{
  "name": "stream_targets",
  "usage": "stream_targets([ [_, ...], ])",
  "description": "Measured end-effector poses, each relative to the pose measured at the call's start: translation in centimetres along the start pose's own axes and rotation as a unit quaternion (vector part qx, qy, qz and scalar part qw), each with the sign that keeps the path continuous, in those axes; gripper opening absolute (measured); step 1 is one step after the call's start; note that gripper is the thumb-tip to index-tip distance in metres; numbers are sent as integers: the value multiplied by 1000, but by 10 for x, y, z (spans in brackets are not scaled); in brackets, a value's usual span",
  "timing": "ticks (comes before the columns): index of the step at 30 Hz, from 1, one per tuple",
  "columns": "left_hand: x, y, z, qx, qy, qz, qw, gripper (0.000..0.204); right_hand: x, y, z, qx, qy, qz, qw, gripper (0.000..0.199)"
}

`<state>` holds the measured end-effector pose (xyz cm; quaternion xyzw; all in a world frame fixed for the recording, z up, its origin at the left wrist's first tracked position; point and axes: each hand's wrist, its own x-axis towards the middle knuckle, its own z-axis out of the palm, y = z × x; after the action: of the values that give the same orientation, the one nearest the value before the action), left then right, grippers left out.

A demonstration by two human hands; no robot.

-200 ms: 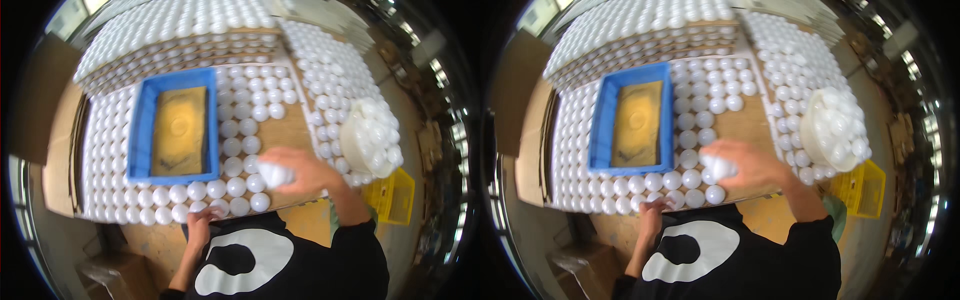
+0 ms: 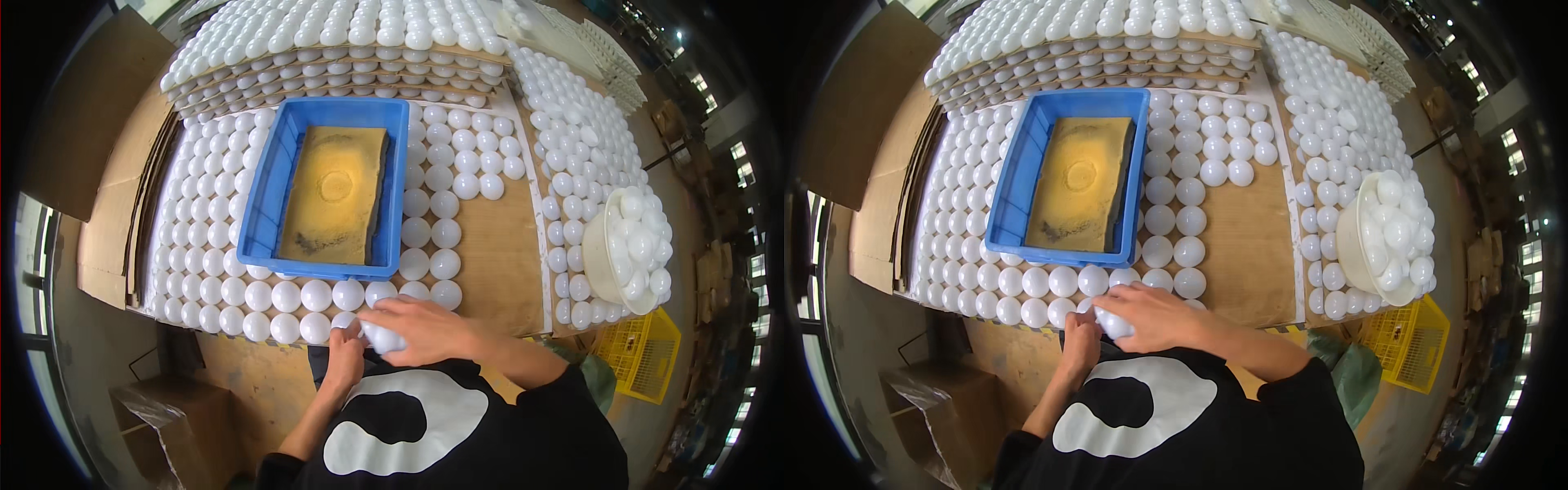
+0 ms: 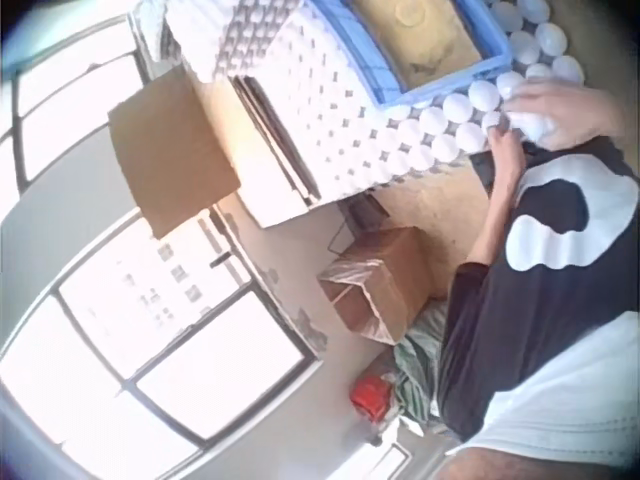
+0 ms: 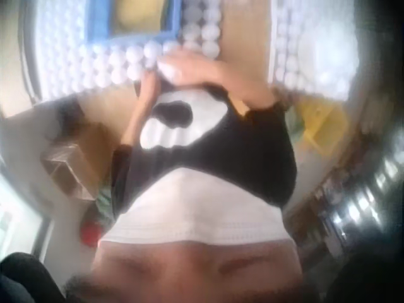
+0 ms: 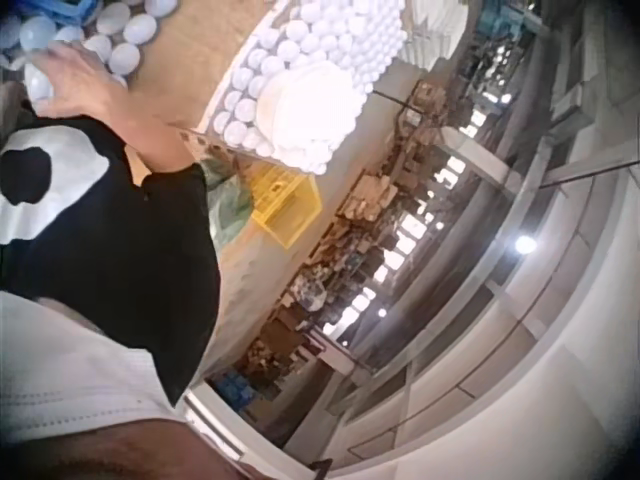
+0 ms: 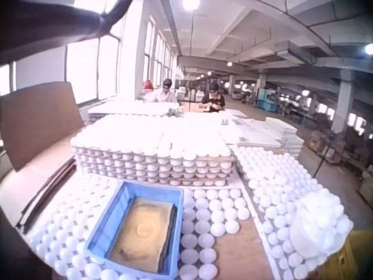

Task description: The person sits at a workstation, presses bulb covers onto a sponge inside a tray, and nests the covers together by hand.

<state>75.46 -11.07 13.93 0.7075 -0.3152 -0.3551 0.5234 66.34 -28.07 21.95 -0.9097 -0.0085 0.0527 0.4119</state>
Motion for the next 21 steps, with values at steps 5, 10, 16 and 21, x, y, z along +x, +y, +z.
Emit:
stream_targets([
  [5, -12, -11, -12, -360, 185, -163, 900, 43, 28, -32, 36, -68, 18, 28, 997, 68],
  [10, -10, -12, -30, -425, 225, -184, 857, 47, 33, -32, 45, -7, 126, -42, 991, 74],
  [16, -19, -27, -33, -570, 166, -115, 797, 39, 31, -29, 65, -79, 96, -89, 988, 77],
  [21, -20, -36, -37, -525, 174, -120, 824, 36, 38, -33, 53, -32, 66, -97, 993, 75],
])
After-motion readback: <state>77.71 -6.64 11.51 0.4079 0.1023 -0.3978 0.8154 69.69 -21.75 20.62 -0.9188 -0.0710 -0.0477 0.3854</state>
